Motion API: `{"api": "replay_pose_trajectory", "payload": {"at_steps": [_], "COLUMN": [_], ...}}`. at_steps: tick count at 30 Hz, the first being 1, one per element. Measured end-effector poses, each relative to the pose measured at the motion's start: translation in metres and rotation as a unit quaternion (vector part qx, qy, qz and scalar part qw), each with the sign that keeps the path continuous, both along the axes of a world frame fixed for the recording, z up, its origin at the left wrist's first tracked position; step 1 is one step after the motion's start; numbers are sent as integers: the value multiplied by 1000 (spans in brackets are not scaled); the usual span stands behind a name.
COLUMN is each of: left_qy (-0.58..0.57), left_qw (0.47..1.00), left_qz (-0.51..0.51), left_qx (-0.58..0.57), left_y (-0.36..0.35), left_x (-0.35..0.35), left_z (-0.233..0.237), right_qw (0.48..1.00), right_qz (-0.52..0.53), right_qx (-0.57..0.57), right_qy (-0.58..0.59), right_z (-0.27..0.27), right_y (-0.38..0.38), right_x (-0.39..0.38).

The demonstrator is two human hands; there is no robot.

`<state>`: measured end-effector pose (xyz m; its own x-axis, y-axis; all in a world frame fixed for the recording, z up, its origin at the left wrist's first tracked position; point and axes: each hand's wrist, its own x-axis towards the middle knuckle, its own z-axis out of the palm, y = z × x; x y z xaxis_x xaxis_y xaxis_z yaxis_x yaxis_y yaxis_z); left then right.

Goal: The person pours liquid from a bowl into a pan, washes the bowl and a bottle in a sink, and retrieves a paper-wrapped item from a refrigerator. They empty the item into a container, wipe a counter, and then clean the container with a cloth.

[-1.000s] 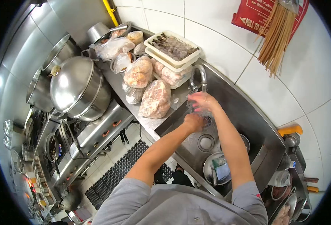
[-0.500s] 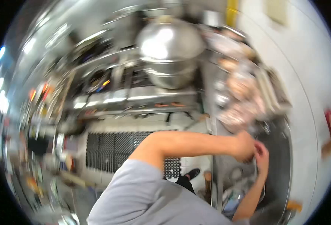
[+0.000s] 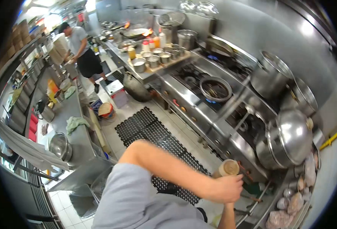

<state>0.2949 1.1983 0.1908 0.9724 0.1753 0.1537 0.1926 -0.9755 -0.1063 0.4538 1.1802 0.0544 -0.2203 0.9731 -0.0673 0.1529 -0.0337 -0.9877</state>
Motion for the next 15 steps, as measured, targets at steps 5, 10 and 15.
{"api": "replay_pose_trajectory", "payload": {"at_steps": [5, 10, 15], "left_qy": [-218, -301, -401], "left_qw": [846, 611, 518], "left_qz": [387, 687, 704], "left_qx": [-295, -254, -275], "left_y": [-23, -18, 38], "left_x": [-205, -320, -396], "left_z": [-8, -55, -68], "right_qw": [992, 944, 896], "right_qz": [111, 301, 390], "right_qx": [54, 121, 212], "right_qy": [4, -60, -17], "right_z": [-7, -4, -37], "right_y": [81, 139, 194], "right_x": [-178, -311, -432]}}
